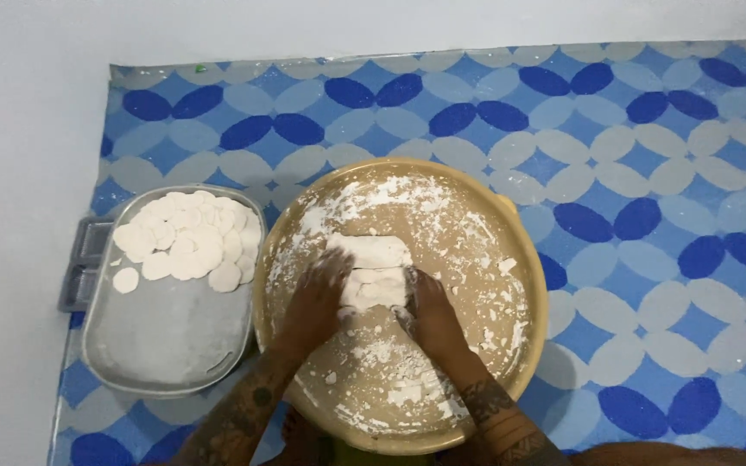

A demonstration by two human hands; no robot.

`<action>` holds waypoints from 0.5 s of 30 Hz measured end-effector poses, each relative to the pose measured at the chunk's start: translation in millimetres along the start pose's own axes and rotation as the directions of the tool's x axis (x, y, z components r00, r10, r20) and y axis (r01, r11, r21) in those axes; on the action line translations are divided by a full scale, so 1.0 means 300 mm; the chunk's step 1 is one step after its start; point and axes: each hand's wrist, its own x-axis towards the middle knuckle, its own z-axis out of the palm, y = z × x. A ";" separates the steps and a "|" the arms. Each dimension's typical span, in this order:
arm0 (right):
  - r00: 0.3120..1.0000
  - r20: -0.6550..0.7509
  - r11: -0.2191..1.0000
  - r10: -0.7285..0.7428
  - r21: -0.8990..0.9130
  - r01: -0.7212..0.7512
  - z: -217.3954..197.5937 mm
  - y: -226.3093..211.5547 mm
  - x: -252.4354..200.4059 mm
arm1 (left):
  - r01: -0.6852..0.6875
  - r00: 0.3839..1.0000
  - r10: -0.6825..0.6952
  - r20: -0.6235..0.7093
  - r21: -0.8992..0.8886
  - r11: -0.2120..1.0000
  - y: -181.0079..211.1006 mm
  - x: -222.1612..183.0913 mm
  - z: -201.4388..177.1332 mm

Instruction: A person is kneading and shaping dough in a bowl of flour while sitting on the floor.

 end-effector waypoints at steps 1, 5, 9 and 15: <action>1.000 -0.001 1.000 -0.007 0.005 0.007 0.014 0.006 0.007 | 0.003 1.000 -0.003 0.000 0.008 1.000 -0.017 -0.039 0.041; 0.999 -0.018 0.999 0.044 -0.017 -0.044 0.034 0.005 0.031 | 0.148 0.988 -0.147 0.037 -0.037 0.988 -0.028 -0.105 0.103; 0.988 -0.039 0.989 0.147 -0.015 -0.148 0.155 0.125 0.077 | 0.173 0.978 -0.179 -0.106 -0.063 0.983 0.005 -0.098 0.206; 0.989 -0.021 0.988 0.150 0.036 -0.149 0.050 -0.003 0.078 | 0.423 0.905 -0.370 0.212 -0.342 0.839 0.005 -0.038 0.180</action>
